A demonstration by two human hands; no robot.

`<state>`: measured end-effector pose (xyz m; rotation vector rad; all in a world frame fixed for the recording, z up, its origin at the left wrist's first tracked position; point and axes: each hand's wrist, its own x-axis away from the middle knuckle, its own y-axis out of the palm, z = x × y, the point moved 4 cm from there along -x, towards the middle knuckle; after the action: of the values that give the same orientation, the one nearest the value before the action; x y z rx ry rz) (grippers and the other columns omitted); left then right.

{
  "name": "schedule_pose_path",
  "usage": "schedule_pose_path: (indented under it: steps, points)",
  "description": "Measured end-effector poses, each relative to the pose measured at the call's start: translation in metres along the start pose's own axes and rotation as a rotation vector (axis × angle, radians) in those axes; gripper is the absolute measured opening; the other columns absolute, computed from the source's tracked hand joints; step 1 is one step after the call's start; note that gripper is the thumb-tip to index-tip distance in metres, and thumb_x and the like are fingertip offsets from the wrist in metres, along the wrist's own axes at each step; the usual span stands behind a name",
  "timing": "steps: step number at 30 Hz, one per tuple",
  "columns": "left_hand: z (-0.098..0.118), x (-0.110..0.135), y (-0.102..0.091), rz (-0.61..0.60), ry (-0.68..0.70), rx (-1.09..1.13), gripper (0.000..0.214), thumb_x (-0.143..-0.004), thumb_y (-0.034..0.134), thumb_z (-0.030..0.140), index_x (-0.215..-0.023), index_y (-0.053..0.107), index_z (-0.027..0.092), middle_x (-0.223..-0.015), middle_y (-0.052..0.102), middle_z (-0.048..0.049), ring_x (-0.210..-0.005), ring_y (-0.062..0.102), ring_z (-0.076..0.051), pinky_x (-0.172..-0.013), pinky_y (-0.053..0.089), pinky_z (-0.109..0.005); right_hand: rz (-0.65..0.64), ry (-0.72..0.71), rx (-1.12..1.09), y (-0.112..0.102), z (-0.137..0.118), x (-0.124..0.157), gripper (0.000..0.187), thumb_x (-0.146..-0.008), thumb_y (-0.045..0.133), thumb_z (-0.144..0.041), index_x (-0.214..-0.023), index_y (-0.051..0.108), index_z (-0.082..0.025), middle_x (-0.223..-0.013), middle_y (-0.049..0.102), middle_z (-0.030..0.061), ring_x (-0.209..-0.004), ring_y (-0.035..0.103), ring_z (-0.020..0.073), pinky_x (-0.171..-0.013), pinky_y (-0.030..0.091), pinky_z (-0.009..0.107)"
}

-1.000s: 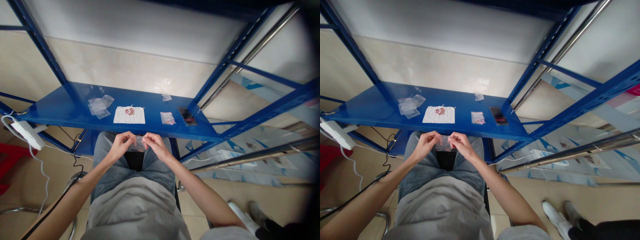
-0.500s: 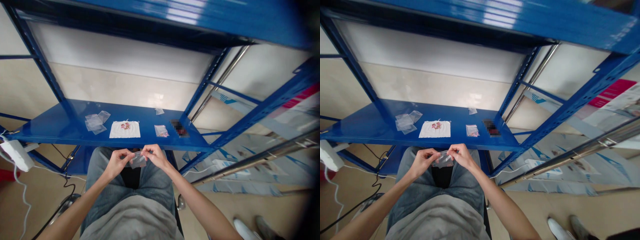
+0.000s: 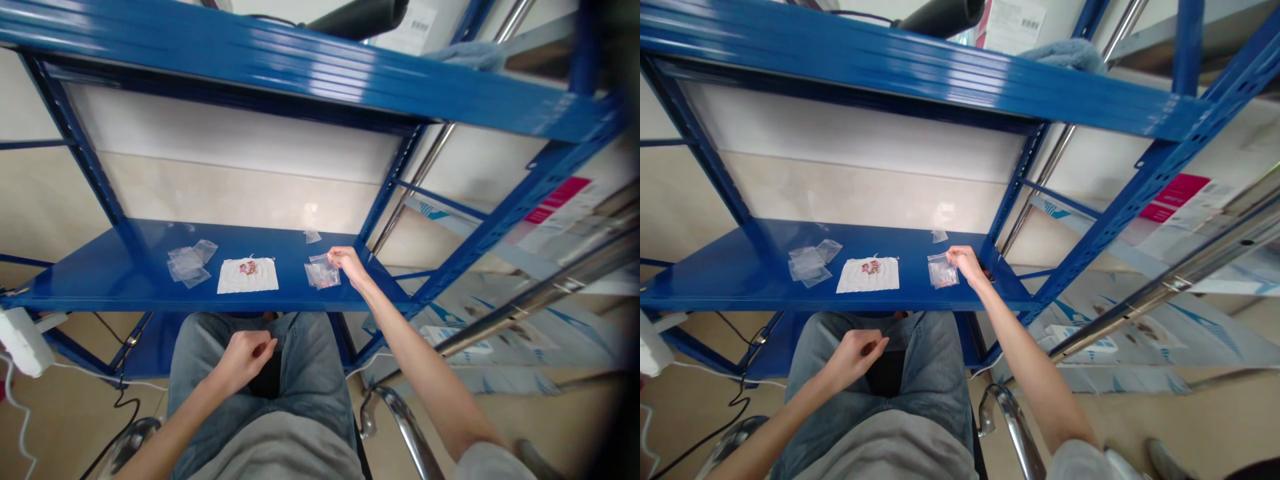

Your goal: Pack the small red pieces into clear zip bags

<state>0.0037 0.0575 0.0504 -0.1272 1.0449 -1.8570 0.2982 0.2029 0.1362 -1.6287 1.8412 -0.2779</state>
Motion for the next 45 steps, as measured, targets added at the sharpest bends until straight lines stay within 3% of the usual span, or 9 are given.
schedule_pose_path:
  steps: [6,13,16,22,26,30,34,37,45]
  points:
    - [0.008,0.003,0.014,-0.115,0.180,-0.267,0.031,-0.096,0.039,0.024,-0.068,0.052,0.019,-0.065,0.059,-0.0025,-0.059,0.054,-0.014,-0.061,0.033,-0.026,0.022,0.111,0.283,0.010,0.031,-0.024,0.014,-0.072,0.061,-0.026,-0.066,0.068,-0.015,-0.069,0.069,0.0068,-0.069,0.061,0.0189,-0.065,0.042,0.026]
    - [0.010,-0.001,0.011,-0.231,0.194,-0.381,0.010,-0.090,0.045,0.016,-0.084,0.053,0.019,-0.079,0.064,-0.0030,-0.076,0.060,-0.018,-0.071,0.041,-0.028,0.155,0.049,0.606,0.044,0.006,-0.030,0.039,-0.087,0.054,-0.024,-0.126,0.058,-0.021,-0.089,0.071,0.0090,-0.081,0.065,0.0218,-0.073,0.044,0.029]
    - [0.009,-0.002,0.018,-0.306,0.209,-0.421,0.006,-0.088,0.048,0.018,-0.085,0.053,0.019,-0.083,0.066,-0.0040,-0.080,0.062,-0.020,-0.073,0.043,-0.030,0.061,-0.164,0.592,0.092,-0.033,-0.025,0.042,-0.091,0.047,-0.020,-0.132,0.051,-0.022,-0.097,0.070,0.0087,-0.083,0.065,0.0207,-0.074,0.044,0.028]
    - [0.003,0.003,0.032,-0.408,0.221,-0.467,0.007,-0.088,0.048,0.020,-0.089,0.055,0.019,-0.086,0.068,-0.0060,-0.082,0.065,-0.022,-0.074,0.047,-0.032,-0.305,-0.497,0.468,0.225,-0.117,-0.009,0.047,-0.088,0.050,-0.014,-0.134,0.045,-0.023,-0.117,0.062,0.0082,-0.098,0.059,0.0199,-0.083,0.044,0.029]
    - [-0.002,0.001,0.029,-0.412,0.208,-0.467,0.005,-0.084,0.052,0.019,-0.086,0.057,0.019,-0.087,0.069,-0.0064,-0.083,0.066,-0.022,-0.074,0.048,-0.033,-0.350,-0.657,0.523,0.292,-0.157,-0.011,0.049,-0.086,0.051,-0.012,-0.134,0.045,-0.020,-0.120,0.057,0.0116,-0.108,0.052,0.0238,-0.089,0.043,0.034]
    - [-0.008,-0.003,0.026,-0.398,0.203,-0.454,0.006,-0.081,0.053,0.017,-0.085,0.057,0.019,-0.085,0.070,-0.0061,-0.081,0.067,-0.022,-0.072,0.050,-0.033,-0.311,-0.754,0.594,0.329,-0.174,-0.019,0.046,-0.082,0.050,-0.005,-0.126,0.053,-0.018,-0.119,0.056,0.0122,-0.111,0.047,0.0261,-0.088,0.041,0.037]
    - [-0.013,-0.006,0.030,-0.409,0.227,-0.437,0.006,-0.082,0.052,0.018,-0.085,0.058,0.018,-0.086,0.070,-0.0072,-0.081,0.067,-0.023,-0.074,0.051,-0.034,-0.347,-0.711,0.646,0.345,-0.173,-0.027,0.022,-0.086,0.049,-0.008,-0.098,0.066,-0.013,-0.108,0.061,0.0135,-0.108,0.047,0.0268,-0.090,0.039,0.039]
    - [-0.014,-0.006,0.034,-0.424,0.235,-0.434,0.008,-0.084,0.051,0.019,-0.086,0.059,0.018,-0.086,0.071,-0.0078,-0.082,0.068,-0.023,-0.075,0.052,-0.034,-0.351,-0.693,0.599,0.342,-0.174,-0.029,0.020,-0.090,0.046,-0.012,-0.089,0.067,-0.013,-0.100,0.063,0.0127,-0.104,0.048,0.0259,-0.090,0.038,0.039]
    - [-0.010,-0.003,0.025,-0.391,0.202,-0.449,0.009,-0.087,0.051,0.022,-0.083,0.057,0.018,-0.081,0.070,-0.0063,-0.075,0.067,-0.022,-0.071,0.049,-0.032,-0.170,-0.546,-0.054,0.268,-0.187,-0.020,0.014,-0.087,0.052,-0.016,-0.084,0.066,-0.016,-0.087,0.065,0.0053,-0.087,0.056,0.0176,-0.085,0.041,0.029]
